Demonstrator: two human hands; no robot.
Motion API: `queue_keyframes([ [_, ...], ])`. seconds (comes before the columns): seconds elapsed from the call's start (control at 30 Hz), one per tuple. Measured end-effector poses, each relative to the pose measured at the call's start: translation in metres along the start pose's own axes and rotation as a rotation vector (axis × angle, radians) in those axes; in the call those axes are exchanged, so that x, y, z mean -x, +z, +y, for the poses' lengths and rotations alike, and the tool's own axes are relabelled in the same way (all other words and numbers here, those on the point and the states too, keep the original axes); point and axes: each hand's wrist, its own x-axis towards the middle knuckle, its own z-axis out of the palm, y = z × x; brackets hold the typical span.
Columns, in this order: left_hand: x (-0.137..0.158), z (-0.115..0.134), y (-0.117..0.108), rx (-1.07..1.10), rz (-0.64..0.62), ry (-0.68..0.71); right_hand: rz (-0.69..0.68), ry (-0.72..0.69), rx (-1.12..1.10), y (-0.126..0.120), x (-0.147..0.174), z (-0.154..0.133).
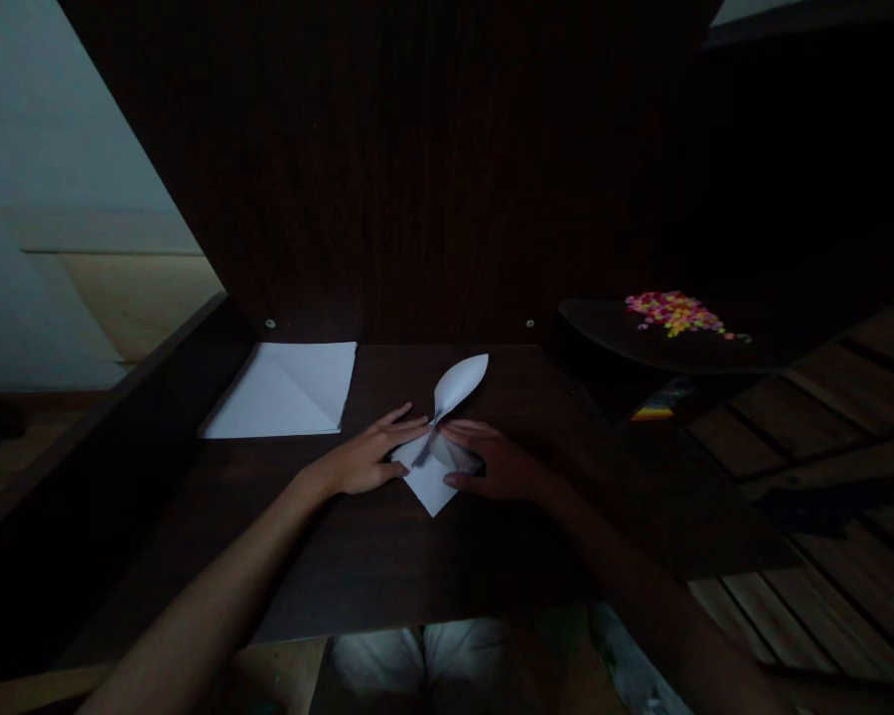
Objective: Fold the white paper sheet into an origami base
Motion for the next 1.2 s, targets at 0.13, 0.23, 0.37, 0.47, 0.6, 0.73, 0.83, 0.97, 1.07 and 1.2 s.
queue_keyframes([
  [0.13, 0.001, 0.002, -0.005, 0.000, -0.059, 0.039, -0.060, -0.004, 0.023, -0.003, 0.001, 0.000],
  [0.23, 0.001, 0.005, -0.008, -0.010, -0.070, 0.062, -0.115, -0.050, 0.032, -0.007, 0.002, 0.003],
  [0.37, -0.001, 0.010, -0.005, -0.073, -0.033, 0.050, -0.187, -0.094, -0.010, -0.011, 0.005, 0.008],
  [0.47, -0.003, 0.014, -0.002, -0.133, 0.009, 0.032, -0.182, -0.068, -0.029, -0.011, 0.004, 0.006],
  [0.6, -0.003, 0.017, 0.004, -0.192, 0.041, -0.011, -0.131, -0.003, 0.041, -0.007, 0.001, -0.002],
  [0.73, -0.004, 0.020, 0.009, -0.235, 0.057, -0.025, -0.080, 0.007, 0.064, -0.005, 0.001, -0.007],
  [0.83, -0.005, 0.022, 0.010, -0.271, 0.053, -0.040, -0.075, 0.041, 0.068, -0.005, 0.002, -0.007],
  [0.97, -0.005, 0.021, 0.012, -0.308, 0.050, -0.037, -0.094, 0.074, 0.074, -0.004, 0.002, -0.006],
  [1.07, -0.006, 0.019, 0.014, -0.314, 0.054, -0.033, -0.080, 0.089, 0.084, -0.003, 0.002, -0.005],
  [1.2, -0.006, 0.019, 0.015, -0.295, 0.075, -0.030, -0.055, 0.119, 0.080, -0.002, 0.002, -0.004],
])
